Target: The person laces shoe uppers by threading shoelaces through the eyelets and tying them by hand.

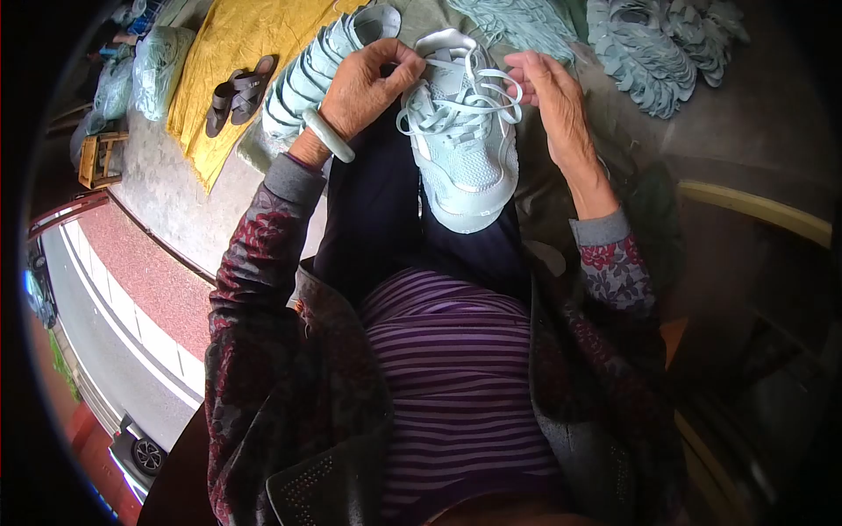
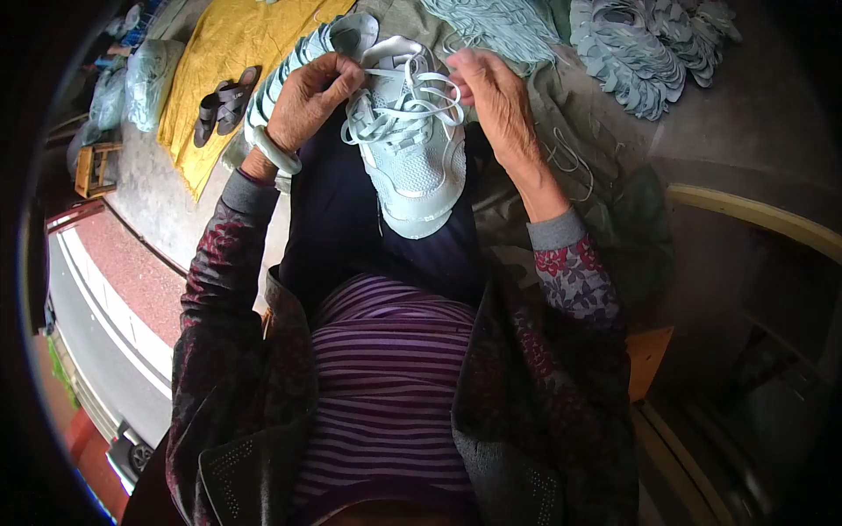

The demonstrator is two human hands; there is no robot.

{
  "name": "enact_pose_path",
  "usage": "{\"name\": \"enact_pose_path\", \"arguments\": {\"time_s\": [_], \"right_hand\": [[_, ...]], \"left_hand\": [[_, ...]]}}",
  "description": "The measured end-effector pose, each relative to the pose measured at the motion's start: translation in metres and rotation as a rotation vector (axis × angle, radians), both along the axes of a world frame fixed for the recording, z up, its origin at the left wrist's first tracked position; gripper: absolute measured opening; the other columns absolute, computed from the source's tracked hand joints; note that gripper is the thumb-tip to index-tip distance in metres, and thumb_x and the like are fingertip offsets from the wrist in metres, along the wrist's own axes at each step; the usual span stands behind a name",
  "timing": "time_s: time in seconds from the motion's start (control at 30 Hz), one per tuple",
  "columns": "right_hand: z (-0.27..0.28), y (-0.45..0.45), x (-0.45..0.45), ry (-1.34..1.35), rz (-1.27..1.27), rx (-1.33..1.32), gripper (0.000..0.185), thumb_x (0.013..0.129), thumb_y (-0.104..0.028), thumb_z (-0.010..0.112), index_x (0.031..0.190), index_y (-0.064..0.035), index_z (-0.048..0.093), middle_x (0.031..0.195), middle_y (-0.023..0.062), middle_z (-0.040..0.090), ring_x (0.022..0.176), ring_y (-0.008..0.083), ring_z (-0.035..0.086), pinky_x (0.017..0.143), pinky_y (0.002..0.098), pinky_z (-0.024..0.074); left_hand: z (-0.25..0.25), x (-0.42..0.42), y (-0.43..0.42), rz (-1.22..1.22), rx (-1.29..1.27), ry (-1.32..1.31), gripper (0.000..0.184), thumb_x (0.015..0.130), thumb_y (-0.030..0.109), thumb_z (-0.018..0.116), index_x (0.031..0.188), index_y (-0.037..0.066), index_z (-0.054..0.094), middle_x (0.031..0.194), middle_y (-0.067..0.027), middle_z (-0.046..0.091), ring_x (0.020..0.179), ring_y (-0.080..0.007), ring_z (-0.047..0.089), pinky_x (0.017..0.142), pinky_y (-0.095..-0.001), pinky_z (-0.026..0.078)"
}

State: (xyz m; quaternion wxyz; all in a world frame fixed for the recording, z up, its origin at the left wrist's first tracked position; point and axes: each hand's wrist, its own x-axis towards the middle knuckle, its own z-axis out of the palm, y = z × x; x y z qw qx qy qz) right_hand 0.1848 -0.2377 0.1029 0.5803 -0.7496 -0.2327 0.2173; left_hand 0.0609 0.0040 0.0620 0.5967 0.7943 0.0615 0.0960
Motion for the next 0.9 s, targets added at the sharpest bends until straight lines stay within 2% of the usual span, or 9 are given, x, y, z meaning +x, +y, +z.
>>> {"name": "enact_pose_path", "arguments": {"time_s": [0.1,0.2,0.3,0.37,0.5,0.53,0.57,0.67,0.9], "right_hand": [[0.008,0.001,-0.01,0.043,0.018,-0.021,0.045,0.099,-0.041,0.057,0.118,-0.0006,0.064,0.102,0.0059,0.067,0.088,0.0128,0.061,0.082,0.0262,0.0463],[-0.003,0.004,-0.01,0.069,0.101,0.055,0.035,0.094,-0.017,0.067,0.122,0.0032,0.06,0.101,0.0053,0.067,0.09,0.0098,0.06,0.08,0.0235,0.0468],[-0.004,0.005,-0.009,0.059,0.066,0.116,0.032,0.092,-0.012,0.067,0.118,0.0048,0.061,0.099,0.0063,0.068,0.088,0.009,0.062,0.075,0.0229,0.0505],[-0.002,0.005,-0.008,0.048,0.063,0.133,0.031,0.092,-0.011,0.066,0.118,0.005,0.061,0.099,0.0064,0.068,0.088,0.0092,0.062,0.077,0.0227,0.0503],[-0.007,0.004,-0.002,0.106,0.089,0.211,0.029,0.096,-0.012,0.063,0.121,0.002,0.061,0.099,0.0037,0.066,0.09,0.0074,0.058,0.083,0.0223,0.045],[-0.003,0.003,-0.003,0.156,0.096,0.236,0.028,0.096,-0.012,0.062,0.121,0.0016,0.061,0.099,0.0037,0.066,0.092,0.007,0.057,0.084,0.0224,0.0444],[-0.002,0.004,-0.003,0.158,0.096,0.234,0.028,0.096,-0.012,0.062,0.121,0.0016,0.061,0.099,0.0037,0.066,0.092,0.007,0.057,0.084,0.0224,0.0444],[0.001,0.007,-0.003,0.169,0.126,0.311,0.028,0.097,-0.012,0.061,0.122,0.002,0.06,0.101,0.0047,0.066,0.093,0.0088,0.058,0.086,0.0241,0.0449],[-0.001,0.005,-0.002,0.329,0.125,0.375,0.031,0.097,-0.012,0.061,0.123,0.0027,0.059,0.101,0.0056,0.064,0.096,0.0115,0.058,0.091,0.0277,0.0449]], "left_hand": [[0.015,0.005,0.002,-0.077,-0.081,-0.031,0.023,0.099,0.025,0.064,0.1,0.002,0.065,0.09,-0.0008,0.066,0.085,-0.008,0.06,0.081,-0.0244,0.049],[0.014,0.007,0.007,-0.063,-0.143,-0.095,0.026,0.098,0.027,0.065,0.101,0.001,0.066,0.084,-0.0006,0.066,0.078,-0.0081,0.06,0.076,-0.0235,0.049],[0.017,-0.001,0.019,-0.005,-0.211,-0.112,0.025,0.097,0.026,0.067,0.1,0.002,0.068,0.083,0.0,0.065,0.074,-0.0077,0.059,0.071,-0.0231,0.049],[0.012,-0.01,0.03,0.082,-0.25,-0.108,0.026,0.099,0.027,0.063,0.106,0.002,0.067,0.085,0.0016,0.062,0.077,-0.0074,0.057,0.078,-0.0236,0.049],[0.003,-0.026,0.036,0.113,-0.149,-0.04,0.025,0.1,0.027,0.062,0.106,0.003,0.067,0.085,0.0021,0.062,0.078,-0.0072,0.058,0.079,-0.0235,0.049],[0.004,-0.03,0.029,0.073,-0.217,-0.049,0.025,0.1,0.027,0.062,0.104,0.003,0.068,0.087,0.0018,0.063,0.078,-0.0077,0.057,0.08,-0.023,0.048],[0.007,-0.033,0.021,0.076,-0.227,-0.051,0.016,0.097,0.02,0.067,0.103,0.004,0.068,0.085,0.0013,0.065,0.08,-0.0064,0.059,0.076,-0.0215,0.049],[0.001,-0.038,-0.002,0.039,-0.182,-0.061,0.015,0.095,0.01,0.068,0.106,0.002,0.064,0.093,0.0022,0.065,0.085,-0.0048,0.06,0.082,-0.0212,0.05],[-0.004,-0.039,-0.023,0.087,-0.032,-0.006,0.026,0.091,0.014,0.073,0.109,0.001,0.06,0.092,-0.0009,0.065,0.08,-0.0075,0.061,0.072,-0.0222,0.051]]}}
